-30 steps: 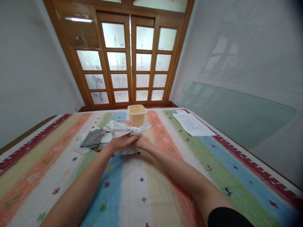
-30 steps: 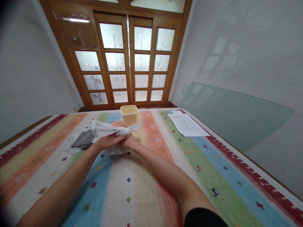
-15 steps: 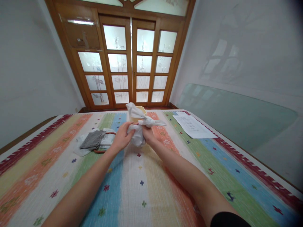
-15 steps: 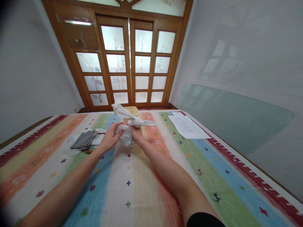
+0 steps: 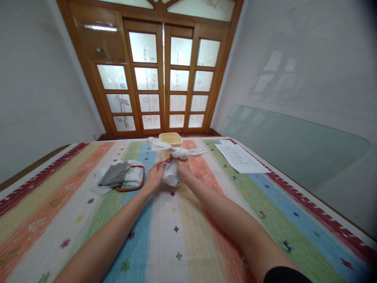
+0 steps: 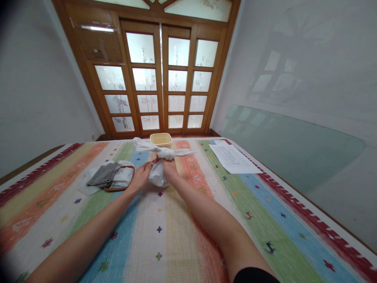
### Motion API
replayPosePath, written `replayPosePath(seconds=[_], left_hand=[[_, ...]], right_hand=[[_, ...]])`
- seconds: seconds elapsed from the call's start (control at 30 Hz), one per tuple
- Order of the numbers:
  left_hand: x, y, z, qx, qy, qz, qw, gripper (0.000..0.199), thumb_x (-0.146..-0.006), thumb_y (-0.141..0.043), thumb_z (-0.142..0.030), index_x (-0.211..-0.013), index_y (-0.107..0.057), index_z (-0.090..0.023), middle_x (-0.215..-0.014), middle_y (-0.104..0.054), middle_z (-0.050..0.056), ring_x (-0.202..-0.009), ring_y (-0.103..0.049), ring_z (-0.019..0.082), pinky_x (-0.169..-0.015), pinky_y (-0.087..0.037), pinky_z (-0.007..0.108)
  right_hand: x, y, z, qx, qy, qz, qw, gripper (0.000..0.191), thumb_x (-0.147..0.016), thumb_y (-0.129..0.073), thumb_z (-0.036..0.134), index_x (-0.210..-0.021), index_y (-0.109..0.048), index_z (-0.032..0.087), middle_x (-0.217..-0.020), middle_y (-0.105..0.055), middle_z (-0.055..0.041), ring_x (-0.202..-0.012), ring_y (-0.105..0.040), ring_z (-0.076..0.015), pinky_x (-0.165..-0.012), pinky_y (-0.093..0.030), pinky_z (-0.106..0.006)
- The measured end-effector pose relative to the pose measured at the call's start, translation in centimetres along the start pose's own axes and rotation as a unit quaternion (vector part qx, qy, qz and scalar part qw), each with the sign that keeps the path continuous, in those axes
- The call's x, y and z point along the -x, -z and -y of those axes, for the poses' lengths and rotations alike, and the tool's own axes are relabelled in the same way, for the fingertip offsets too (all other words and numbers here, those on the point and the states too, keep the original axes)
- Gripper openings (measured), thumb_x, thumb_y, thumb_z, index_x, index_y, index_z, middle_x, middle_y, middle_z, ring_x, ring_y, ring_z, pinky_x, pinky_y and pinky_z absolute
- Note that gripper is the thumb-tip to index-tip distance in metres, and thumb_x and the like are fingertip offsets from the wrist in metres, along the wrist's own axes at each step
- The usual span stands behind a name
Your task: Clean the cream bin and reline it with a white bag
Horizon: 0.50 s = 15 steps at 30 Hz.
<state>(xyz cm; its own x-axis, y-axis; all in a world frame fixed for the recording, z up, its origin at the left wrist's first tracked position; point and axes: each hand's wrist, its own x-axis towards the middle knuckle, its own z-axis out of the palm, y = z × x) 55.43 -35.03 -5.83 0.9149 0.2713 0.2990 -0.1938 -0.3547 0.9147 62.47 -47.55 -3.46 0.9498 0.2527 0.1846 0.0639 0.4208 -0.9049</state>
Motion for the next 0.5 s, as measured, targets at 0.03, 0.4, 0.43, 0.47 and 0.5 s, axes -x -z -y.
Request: replayPosePath(seconds=[0.03,0.4,0.43,0.47,0.5], left_hand=[[0.0,0.0,0.3,0.004,0.010,0.009,1.000,0.046,-0.100,-0.050,-0.049,-0.124,-0.074,-0.018,-0.126,-0.076,0.012,-0.121,-0.068,0.030,-0.112,-0.047,0.044],[0.6,-0.6,2.0,0.066,0.009,0.055,0.996,0.054,-0.098,-0.048,-0.060,-0.121,-0.074,-0.017,-0.127,-0.075,0.012,-0.126,-0.065,0.028,-0.118,-0.043,0.042],[0.7,-0.6,2.3,0.071,0.004,0.060,0.996,0.055,-0.099,-0.047,-0.061,-0.122,-0.073,-0.018,-0.128,-0.075,0.012,-0.127,-0.065,0.028,-0.119,-0.043,0.043],[0.8,-0.6,2.6,0.077,0.007,0.067,0.995,0.057,-0.100,-0.045,-0.062,-0.124,-0.072,-0.018,-0.127,-0.075,0.013,-0.125,-0.066,0.028,-0.117,-0.045,0.044],[0.9,-0.7,2.9,0.082,0.015,0.073,0.994,0.058,-0.101,-0.043,-0.063,-0.126,-0.071,-0.018,-0.126,-0.075,0.013,-0.121,-0.068,0.027,-0.114,-0.048,0.045]], right_hand=[[0.1,-0.2,0.3,-0.014,-0.008,0.005,1.000,0.033,-0.074,-0.071,0.053,-0.080,-0.055,0.025,-0.068,-0.061,0.0001,-0.067,-0.062,-0.0196,-0.071,-0.057,-0.035],[-1.2,0.9,3.6,-0.093,-0.059,0.003,0.994,0.041,-0.071,-0.073,0.043,-0.067,-0.035,0.026,-0.051,-0.033,0.0097,-0.045,-0.034,-0.0092,-0.046,-0.036,-0.025],[-1.6,1.3,4.0,-0.092,-0.051,-0.002,0.994,0.043,-0.071,-0.073,0.042,-0.066,-0.033,0.026,-0.051,-0.033,0.0097,-0.045,-0.033,-0.0090,-0.046,-0.036,-0.025],[-2.1,1.8,4.4,-0.082,-0.035,-0.008,0.996,0.044,-0.071,-0.073,0.043,-0.066,-0.033,0.026,-0.051,-0.032,0.0098,-0.044,-0.032,-0.0089,-0.046,-0.036,-0.025],[-2.7,2.4,4.9,-0.066,-0.015,-0.015,0.998,0.044,-0.072,-0.073,0.046,-0.068,-0.034,0.026,-0.051,-0.032,0.0102,-0.044,-0.031,-0.0088,-0.046,-0.036,-0.025]])
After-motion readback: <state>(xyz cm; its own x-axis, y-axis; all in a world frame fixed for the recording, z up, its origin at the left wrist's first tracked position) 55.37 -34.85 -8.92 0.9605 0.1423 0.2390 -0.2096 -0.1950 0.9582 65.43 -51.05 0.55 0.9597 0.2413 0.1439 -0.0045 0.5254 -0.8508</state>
